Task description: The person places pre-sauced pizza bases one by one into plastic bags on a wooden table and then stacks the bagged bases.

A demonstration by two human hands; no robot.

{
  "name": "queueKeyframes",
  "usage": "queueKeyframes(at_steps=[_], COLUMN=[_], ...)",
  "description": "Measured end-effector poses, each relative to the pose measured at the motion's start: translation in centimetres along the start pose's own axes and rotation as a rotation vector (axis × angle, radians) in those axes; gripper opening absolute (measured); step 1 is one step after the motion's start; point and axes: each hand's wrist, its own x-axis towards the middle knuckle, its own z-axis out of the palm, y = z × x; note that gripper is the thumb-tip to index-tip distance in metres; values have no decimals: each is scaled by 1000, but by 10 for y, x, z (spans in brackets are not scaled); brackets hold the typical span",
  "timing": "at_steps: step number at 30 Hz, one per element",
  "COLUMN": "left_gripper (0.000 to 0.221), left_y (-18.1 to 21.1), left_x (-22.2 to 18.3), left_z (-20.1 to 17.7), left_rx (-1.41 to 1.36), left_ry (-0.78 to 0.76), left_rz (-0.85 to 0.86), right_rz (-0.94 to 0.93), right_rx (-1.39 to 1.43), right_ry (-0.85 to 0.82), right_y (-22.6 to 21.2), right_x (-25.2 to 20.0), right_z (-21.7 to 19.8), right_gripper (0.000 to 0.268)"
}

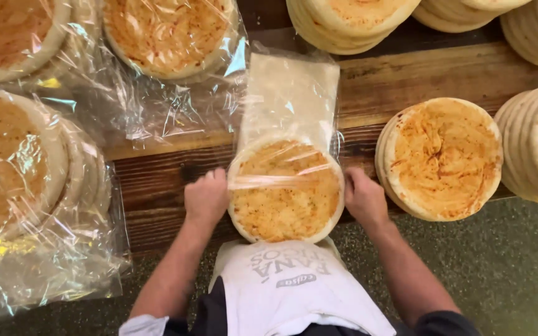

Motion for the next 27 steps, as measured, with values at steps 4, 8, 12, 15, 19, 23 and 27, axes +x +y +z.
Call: queueKeyframes(at_steps=[4,8,12,15,19,23,27], left_gripper=[10,17,14,24,42,43,44], left_y=[13,11,0,-36,-111,-165,-202], left_x=[-57,-51,8,50,173,181,185], left_z=[-12,-88,-295,-352,-344,-353,-350], left_rx=[-53,-260,-537,-296,-16,-48,-95], left_ry=[-113,-338,375,436,10,294,621], left_rz=[-88,-112,48,43,-146,-32,139], right_rz=[164,160,-74,47,-342,-201,-640], right_rx=[-3,180,578,686,646,569,840], right_ry=[-232,-303,229,419,188,319,294], right_y=[-24,-13,-59,-186,-182,-206,-218], right_x=[-56,-48,-8,48,223,267,237], right_z=[-33,-85,-232,-304,-279,-281,-252], right_gripper=[31,31,35,10,8,32,17])
